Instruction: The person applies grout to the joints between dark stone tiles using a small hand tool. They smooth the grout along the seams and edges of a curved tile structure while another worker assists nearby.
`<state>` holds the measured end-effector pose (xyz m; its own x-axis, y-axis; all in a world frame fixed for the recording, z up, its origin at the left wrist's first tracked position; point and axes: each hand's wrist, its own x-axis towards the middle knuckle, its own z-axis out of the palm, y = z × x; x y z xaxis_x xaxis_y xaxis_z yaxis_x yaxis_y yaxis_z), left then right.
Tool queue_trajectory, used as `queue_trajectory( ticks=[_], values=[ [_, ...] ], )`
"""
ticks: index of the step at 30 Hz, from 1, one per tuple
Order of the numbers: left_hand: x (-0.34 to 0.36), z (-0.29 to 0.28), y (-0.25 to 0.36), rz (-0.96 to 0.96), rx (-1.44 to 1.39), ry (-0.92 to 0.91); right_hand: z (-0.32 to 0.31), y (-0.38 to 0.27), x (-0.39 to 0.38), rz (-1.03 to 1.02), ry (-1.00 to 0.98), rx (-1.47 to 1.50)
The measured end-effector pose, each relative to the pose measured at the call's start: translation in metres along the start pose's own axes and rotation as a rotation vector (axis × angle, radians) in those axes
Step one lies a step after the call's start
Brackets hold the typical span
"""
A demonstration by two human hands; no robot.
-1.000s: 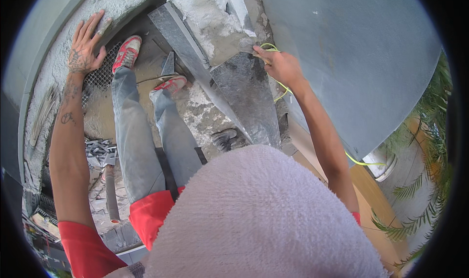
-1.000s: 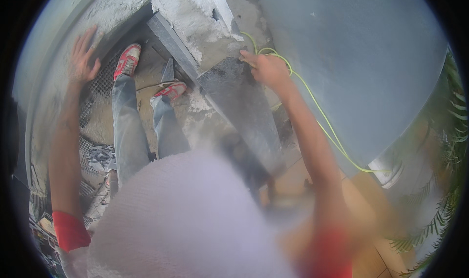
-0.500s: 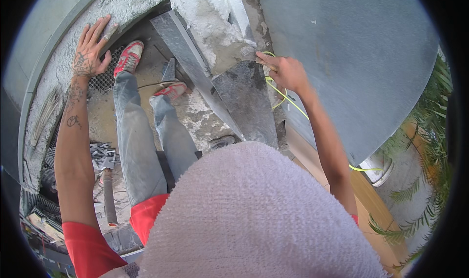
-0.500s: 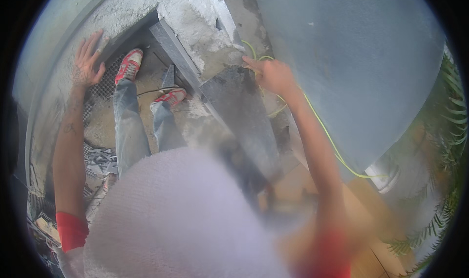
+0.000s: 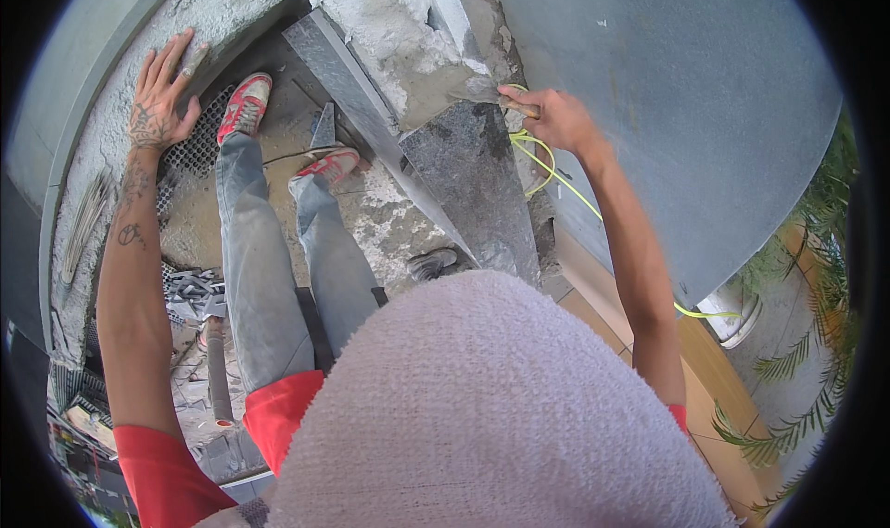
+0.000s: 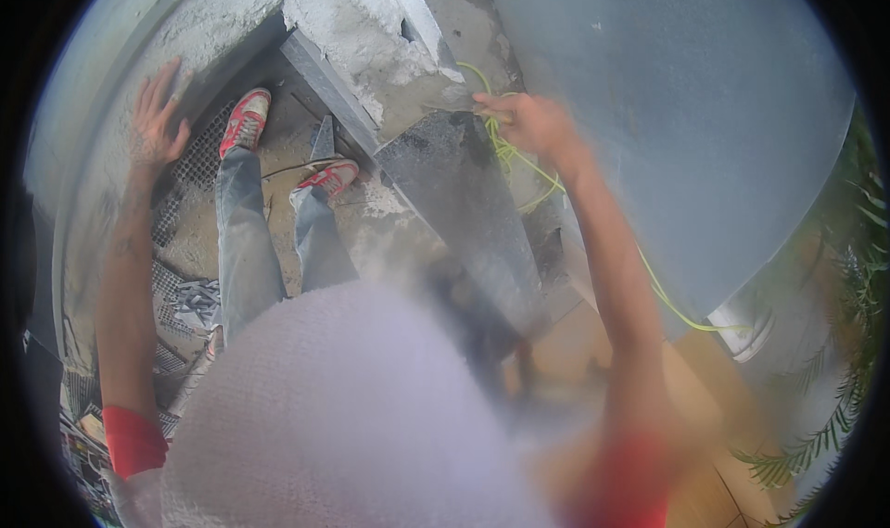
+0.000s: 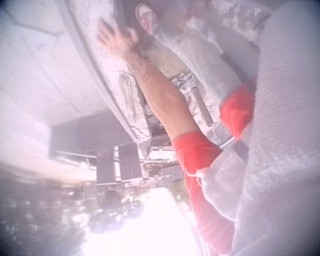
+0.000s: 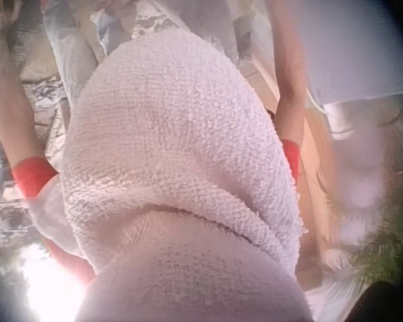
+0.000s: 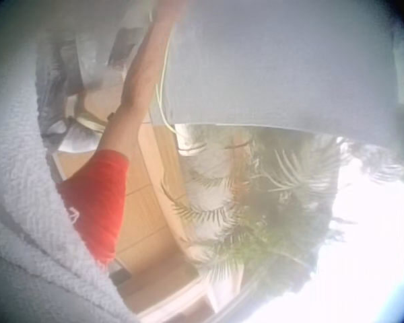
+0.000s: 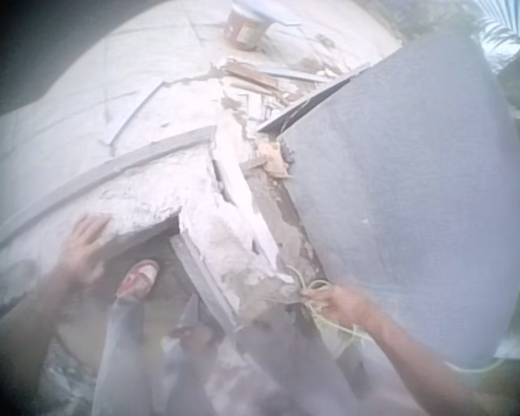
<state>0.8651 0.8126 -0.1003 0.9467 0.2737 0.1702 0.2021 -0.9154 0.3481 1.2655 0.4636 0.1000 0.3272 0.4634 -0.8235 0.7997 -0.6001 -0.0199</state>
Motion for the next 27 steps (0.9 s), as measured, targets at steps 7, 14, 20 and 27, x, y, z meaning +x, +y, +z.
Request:
queue_trajectory(
  ticks=[7,14,20,27],
  values=[
    [-0.002,0.002,0.001,-0.001,0.027,0.004,-0.018,-0.02,-0.019,0.018,0.026,-0.124],
    [0.0,-0.001,0.002,-0.009,0.006,-0.008,-0.01,-0.02,0.003,-0.113,0.125,-0.174],
    [0.0,0.001,0.0,-0.002,-0.002,0.026,0.027,-0.009,0.011,-0.119,0.131,-0.125],
    [0.001,-0.004,0.001,-0.025,-0.001,-0.026,0.016,-0.018,-0.003,-0.032,0.08,-0.119]
  ],
)
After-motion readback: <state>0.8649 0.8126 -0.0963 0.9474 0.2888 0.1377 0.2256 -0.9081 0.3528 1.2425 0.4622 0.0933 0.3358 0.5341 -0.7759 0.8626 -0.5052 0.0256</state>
